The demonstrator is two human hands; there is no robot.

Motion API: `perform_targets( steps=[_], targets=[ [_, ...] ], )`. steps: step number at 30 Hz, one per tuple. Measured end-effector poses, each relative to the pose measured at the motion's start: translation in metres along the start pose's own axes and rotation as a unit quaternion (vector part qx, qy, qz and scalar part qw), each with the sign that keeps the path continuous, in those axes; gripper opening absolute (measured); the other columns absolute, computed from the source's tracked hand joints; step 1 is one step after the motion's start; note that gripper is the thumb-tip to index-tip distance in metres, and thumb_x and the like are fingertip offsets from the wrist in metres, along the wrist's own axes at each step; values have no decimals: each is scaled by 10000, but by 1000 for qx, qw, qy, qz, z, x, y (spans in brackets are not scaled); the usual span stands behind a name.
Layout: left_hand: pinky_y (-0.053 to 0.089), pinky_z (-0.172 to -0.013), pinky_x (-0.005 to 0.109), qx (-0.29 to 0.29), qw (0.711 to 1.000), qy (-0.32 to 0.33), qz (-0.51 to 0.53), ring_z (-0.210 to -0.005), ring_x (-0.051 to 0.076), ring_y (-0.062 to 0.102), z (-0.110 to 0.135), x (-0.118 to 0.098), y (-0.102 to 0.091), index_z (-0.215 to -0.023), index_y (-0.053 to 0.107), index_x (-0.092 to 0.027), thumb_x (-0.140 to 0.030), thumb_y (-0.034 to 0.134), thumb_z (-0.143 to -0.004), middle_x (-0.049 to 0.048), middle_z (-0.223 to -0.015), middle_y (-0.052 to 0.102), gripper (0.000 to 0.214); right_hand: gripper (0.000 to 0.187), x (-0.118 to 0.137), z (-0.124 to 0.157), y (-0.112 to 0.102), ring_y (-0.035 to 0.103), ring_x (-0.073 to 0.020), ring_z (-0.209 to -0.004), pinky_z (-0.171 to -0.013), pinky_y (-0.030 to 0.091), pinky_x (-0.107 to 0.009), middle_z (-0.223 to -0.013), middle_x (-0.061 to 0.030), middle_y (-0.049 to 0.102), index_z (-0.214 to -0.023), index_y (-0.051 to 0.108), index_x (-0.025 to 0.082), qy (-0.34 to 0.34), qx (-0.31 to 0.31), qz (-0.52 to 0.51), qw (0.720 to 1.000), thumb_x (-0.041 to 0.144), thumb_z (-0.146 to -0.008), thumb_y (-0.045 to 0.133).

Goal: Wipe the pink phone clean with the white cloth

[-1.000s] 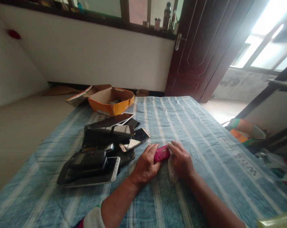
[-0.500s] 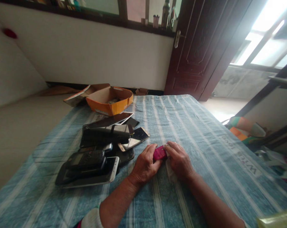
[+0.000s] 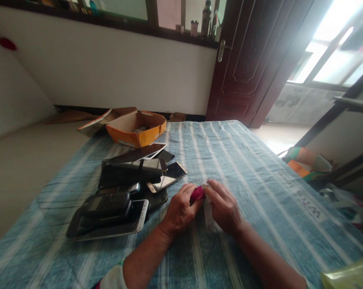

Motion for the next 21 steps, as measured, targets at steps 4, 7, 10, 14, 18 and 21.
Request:
perform_targets(
  steps=[4, 7, 10, 14, 18, 21],
  targets=[
    [554, -831, 342, 6, 1000, -5, 9, -902, 195, 645, -1, 0, 0, -945, 613, -180, -169, 522, -851, 73, -962, 669, 131, 369, 18, -2, 6, 562, -247, -1196, -1026, 479, -456, -1194, -147, 647, -1187, 633, 159, -47, 33, 12, 998, 68, -895, 427],
    [551, -833, 335, 8, 1000, -4, 1, -903, 193, 641, -2, -2, -1, -945, 620, -183, -195, 531, -861, 69, -964, 667, 124, 367, 5, 0, 7, 554, -252, -1205, -1027, 471, -472, -1195, -145, 645, -1158, 649, 165, -20, 38, 47, 998, 69, -898, 409],
    [554, -825, 333, 12, 1000, 0, 0, -887, 190, 643, -2, -3, -1, -945, 625, -181, -223, 538, -866, 67, -959, 670, 124, 380, -15, 2, 7, 554, -251, -1209, -1009, 489, -455, -1199, -143, 644, -1126, 669, 174, 18, 24, 81, 996, 62, -895, 389],
    [556, -825, 324, 2, 1000, 6, 1, -889, 185, 650, -2, -4, -2, -949, 633, -176, -237, 521, -882, 69, -955, 676, 145, 393, -27, 4, 3, 573, -243, -1192, -985, 517, -426, -1190, -140, 649, -1120, 675, 178, 49, -10, 92, 994, 60, -898, 373],
    [557, -793, 304, -8, 1000, 2, -4, -850, 174, 655, -3, -3, -3, -929, 640, -182, -262, 483, -918, 59, -912, 682, 177, 375, -11, 2, 3, 557, -248, -1219, -1000, 511, -435, -1215, -157, 637, -1159, 654, 159, 13, -17, 64, 998, 61, -902, 400],
    [552, -798, 305, -10, 1000, -1, 1, -849, 175, 654, -4, -2, -3, -903, 637, -183, -271, 450, -943, 60, -901, 685, 211, 363, 6, 1, 6, 531, -262, -1251, -1034, 479, -483, -1222, -158, 638, -1170, 647, 151, -34, -1, 52, 998, 67, -903, 417]
  ],
)
Point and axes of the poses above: each hand's wrist, its own z-axis away from the middle knuckle, its own y-axis out of the palm, x = y × z, the point moved 4 cm from there along -z, towards the middle knuckle
